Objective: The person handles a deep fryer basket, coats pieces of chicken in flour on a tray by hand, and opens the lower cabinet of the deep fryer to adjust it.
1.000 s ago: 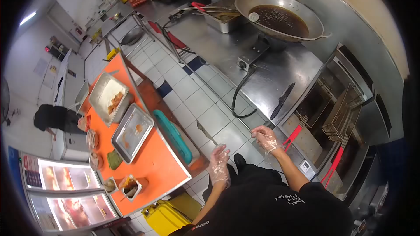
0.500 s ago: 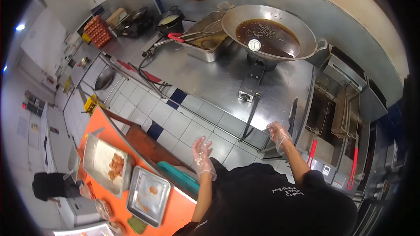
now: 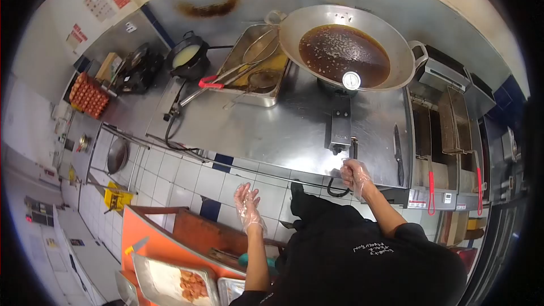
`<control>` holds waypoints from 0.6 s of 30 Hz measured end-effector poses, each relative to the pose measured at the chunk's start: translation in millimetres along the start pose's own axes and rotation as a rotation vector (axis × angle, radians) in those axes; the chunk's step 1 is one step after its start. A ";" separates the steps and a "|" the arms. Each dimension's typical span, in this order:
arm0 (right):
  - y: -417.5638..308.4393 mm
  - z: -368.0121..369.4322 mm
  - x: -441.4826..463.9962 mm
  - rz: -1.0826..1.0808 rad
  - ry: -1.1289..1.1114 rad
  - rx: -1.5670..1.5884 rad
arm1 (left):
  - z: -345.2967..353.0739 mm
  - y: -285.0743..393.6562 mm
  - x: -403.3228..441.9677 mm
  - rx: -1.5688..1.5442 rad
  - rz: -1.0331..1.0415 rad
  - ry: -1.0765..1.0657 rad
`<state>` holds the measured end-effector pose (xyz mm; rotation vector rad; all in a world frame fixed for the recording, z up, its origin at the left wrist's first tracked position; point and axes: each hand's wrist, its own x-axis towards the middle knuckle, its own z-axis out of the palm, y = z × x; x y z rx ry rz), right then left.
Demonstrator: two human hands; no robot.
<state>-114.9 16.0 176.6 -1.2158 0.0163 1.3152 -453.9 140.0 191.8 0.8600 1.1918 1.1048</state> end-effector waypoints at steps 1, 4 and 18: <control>-4.9 10.5 6.7 -0.003 -0.002 0.003 | 3.9 0.9 14.6 0.009 -0.006 -0.012; -8.1 29.7 46.2 0.006 -0.004 0.039 | 12.8 17.3 52.8 0.051 0.064 -0.150; -12.1 88.3 91.4 0.022 0.139 0.134 | 116.4 26.7 132.6 0.236 -0.192 -0.555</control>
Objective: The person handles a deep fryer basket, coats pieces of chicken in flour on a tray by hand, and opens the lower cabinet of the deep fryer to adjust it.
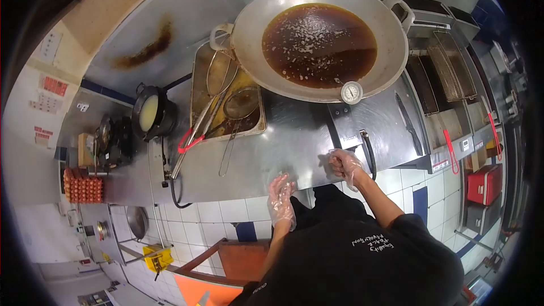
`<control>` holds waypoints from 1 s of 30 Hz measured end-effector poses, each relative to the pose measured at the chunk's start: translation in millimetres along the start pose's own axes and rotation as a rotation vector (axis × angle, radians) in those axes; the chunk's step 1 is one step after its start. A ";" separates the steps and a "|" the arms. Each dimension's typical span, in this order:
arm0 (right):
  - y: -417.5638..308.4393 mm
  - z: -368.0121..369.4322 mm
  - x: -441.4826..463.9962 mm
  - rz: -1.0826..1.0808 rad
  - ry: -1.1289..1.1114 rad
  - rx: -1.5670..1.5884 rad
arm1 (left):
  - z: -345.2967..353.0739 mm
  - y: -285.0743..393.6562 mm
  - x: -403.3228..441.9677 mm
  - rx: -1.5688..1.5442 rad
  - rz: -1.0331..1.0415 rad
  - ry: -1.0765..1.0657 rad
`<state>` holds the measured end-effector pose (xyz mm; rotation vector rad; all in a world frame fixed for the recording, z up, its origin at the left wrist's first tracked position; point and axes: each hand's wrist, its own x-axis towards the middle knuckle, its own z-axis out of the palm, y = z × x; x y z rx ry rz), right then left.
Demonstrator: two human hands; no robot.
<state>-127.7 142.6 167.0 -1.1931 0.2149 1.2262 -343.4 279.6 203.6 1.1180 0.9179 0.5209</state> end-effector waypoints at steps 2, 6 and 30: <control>-0.1 4.0 -13.6 -0.014 0.085 0.038 | -7.3 2.1 17.2 -0.020 -0.029 -0.053; 20.9 0.0 -36.0 -0.067 0.301 0.187 | -8.7 -21.4 46.9 0.022 -0.051 -0.265; 549.3 116.7 -367.9 -0.355 2.200 0.479 | -33.7 -70.8 8.7 0.529 -0.316 -1.300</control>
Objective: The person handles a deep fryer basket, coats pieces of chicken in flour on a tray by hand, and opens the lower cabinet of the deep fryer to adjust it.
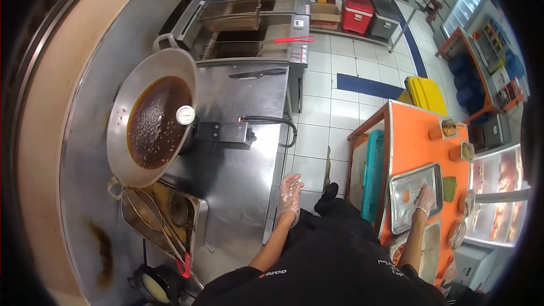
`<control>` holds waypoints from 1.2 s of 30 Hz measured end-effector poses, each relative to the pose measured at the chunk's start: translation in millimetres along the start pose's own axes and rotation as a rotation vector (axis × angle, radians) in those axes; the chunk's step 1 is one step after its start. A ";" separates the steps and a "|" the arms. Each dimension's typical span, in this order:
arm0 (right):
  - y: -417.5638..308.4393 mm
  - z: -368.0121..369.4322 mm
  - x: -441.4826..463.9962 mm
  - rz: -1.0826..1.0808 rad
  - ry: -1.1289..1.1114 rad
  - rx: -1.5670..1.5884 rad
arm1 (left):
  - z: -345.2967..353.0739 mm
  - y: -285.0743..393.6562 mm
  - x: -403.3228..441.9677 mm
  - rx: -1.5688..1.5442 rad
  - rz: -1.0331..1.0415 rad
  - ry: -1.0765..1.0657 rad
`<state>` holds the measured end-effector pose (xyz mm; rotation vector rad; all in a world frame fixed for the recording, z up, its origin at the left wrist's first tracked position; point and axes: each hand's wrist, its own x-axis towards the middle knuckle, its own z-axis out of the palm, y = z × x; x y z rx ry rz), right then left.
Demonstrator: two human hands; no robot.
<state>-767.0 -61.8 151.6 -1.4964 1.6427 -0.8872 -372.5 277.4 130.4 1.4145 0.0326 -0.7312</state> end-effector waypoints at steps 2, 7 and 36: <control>33.1 -10.9 2.8 0.008 0.028 -0.069 | 22.4 -7.7 6.4 0.073 0.080 -0.117; 1.2 -8.7 -29.2 -0.088 -0.087 -0.635 | 91.6 -18.2 24.8 0.255 0.134 -0.225; 50.2 73.5 86.8 0.129 0.073 -0.324 | 219.5 129.2 392.0 -0.243 -0.089 -0.103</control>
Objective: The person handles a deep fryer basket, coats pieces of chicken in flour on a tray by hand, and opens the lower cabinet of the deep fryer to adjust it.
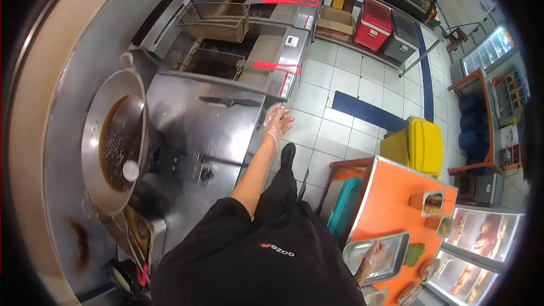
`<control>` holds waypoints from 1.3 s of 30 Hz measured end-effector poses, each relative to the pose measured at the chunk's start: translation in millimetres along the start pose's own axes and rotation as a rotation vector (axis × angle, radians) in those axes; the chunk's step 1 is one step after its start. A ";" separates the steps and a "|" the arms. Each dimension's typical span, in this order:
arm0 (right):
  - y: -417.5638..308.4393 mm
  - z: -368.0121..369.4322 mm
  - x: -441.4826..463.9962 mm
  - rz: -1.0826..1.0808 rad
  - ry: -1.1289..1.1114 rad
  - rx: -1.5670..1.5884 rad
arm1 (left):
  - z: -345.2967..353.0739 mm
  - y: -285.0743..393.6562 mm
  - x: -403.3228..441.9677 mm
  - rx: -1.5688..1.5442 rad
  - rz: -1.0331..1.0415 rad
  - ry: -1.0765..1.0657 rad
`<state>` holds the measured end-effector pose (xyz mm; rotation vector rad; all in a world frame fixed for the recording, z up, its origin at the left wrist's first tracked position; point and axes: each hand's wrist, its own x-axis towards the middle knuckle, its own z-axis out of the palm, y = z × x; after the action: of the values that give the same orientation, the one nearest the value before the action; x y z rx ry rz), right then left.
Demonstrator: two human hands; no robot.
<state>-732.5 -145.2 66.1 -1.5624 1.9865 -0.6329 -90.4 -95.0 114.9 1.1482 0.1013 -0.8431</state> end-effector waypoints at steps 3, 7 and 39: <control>-37.2 16.4 10.5 0.066 0.148 0.033 | 9.9 28.4 83.2 -0.100 0.014 0.076; -92.7 34.6 30.0 0.125 0.079 0.096 | 21.1 67.6 148.1 -0.196 -0.031 0.210; -386.8 311.5 414.0 -0.373 -0.674 0.310 | 101.9 74.2 246.8 -0.692 0.329 0.769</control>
<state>-324.9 -646.1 35.1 -1.6710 1.0654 -0.4395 94.2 -301.1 98.5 0.7350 0.7571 -0.0095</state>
